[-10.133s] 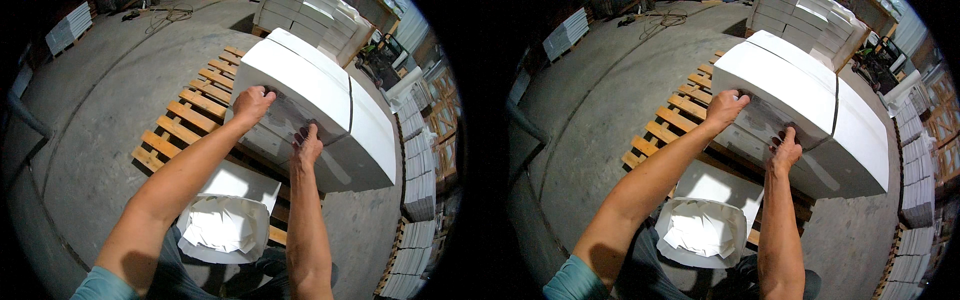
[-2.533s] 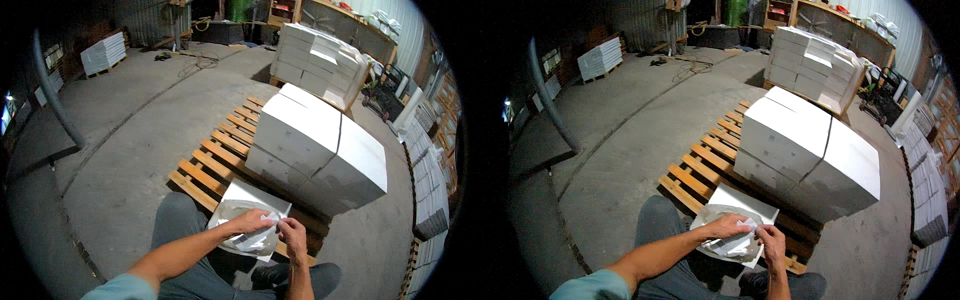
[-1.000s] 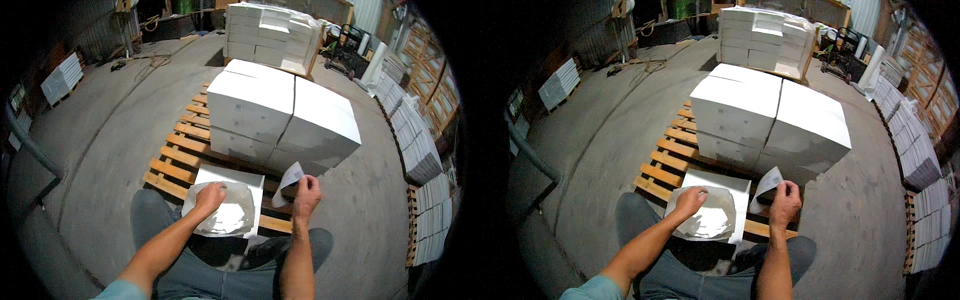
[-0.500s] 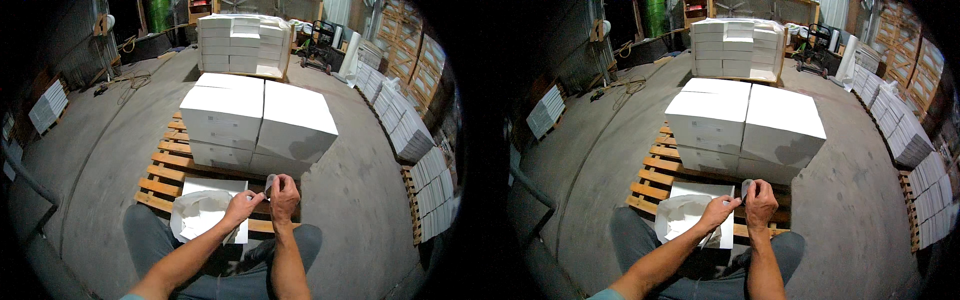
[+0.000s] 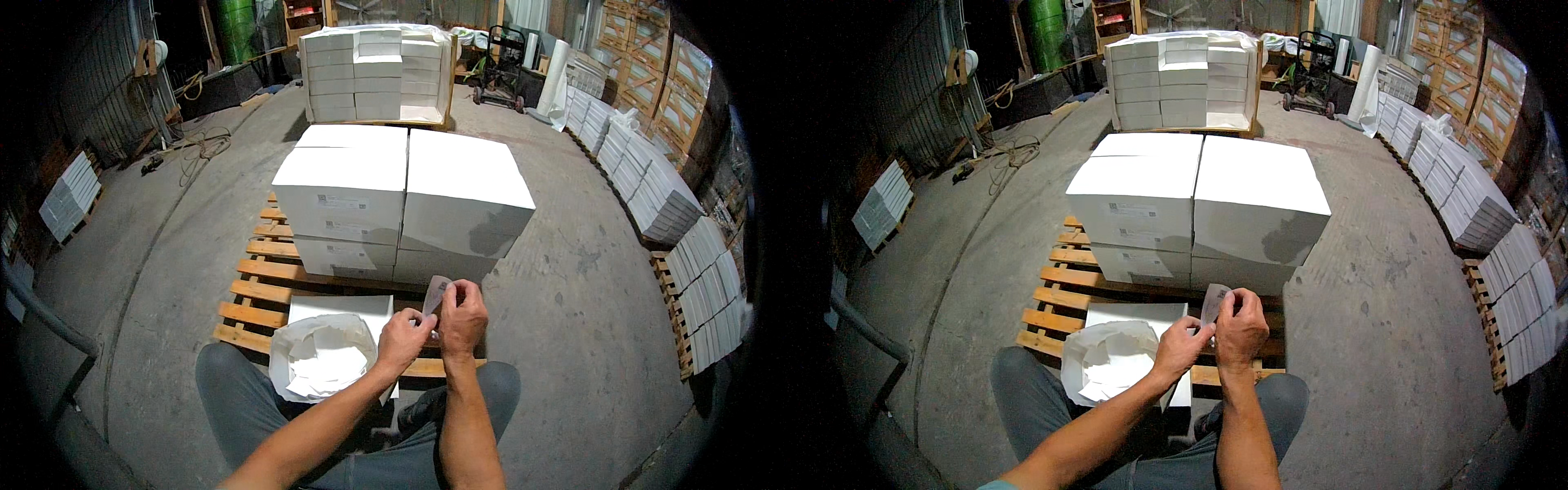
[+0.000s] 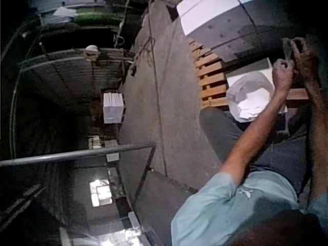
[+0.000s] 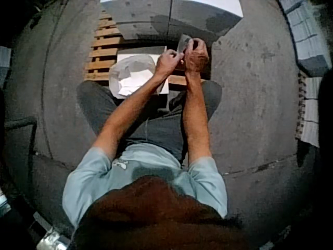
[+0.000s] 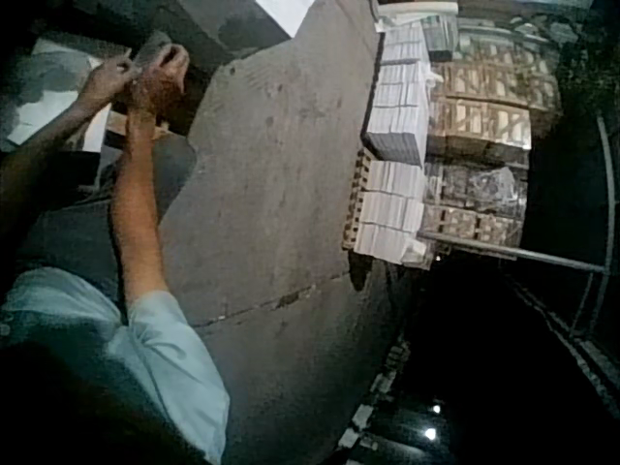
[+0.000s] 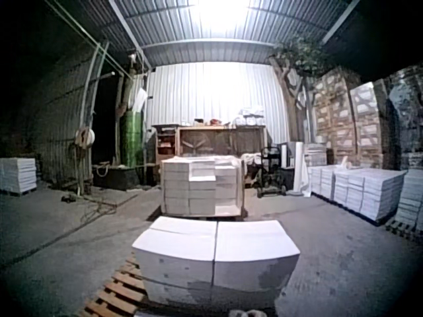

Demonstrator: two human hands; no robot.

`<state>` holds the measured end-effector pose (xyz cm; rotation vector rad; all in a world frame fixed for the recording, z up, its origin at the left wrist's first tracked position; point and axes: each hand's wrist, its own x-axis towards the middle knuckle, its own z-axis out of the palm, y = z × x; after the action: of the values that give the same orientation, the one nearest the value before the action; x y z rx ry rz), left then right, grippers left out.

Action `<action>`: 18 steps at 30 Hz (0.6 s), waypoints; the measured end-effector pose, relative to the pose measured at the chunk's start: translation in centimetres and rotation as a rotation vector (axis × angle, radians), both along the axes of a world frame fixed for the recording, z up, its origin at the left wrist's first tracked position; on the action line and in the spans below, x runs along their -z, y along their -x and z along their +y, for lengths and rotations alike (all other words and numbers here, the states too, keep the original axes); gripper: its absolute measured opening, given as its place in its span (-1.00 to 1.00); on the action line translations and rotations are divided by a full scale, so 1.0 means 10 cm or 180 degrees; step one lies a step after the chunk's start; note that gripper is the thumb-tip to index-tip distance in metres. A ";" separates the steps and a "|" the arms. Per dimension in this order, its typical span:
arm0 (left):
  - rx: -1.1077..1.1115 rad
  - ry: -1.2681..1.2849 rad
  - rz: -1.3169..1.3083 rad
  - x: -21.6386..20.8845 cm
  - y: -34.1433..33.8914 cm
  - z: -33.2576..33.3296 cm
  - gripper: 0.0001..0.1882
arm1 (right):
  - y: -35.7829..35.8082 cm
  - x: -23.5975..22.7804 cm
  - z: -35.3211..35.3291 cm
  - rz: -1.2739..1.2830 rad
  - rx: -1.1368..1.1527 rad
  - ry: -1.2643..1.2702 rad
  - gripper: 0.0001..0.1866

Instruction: The person sits on the floor and repeatedly peels labels from a roll, then applies them to the sides of stacked white boxes on a wooden pallet. The person handles the label roll and boxes by hand.

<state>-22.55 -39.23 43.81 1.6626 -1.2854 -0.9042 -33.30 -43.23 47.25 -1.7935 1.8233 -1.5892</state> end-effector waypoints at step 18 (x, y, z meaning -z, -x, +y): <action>0.0665 -0.0546 0.1391 0.33 0.41 -0.24 -0.62 | 1.14 -0.10 -0.08 -0.2028 0.0205 -0.0836 -0.81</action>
<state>-26.66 -41.61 40.49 1.3658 -1.1113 -1.4479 -44.71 -44.02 48.21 -0.9700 1.6764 -1.5987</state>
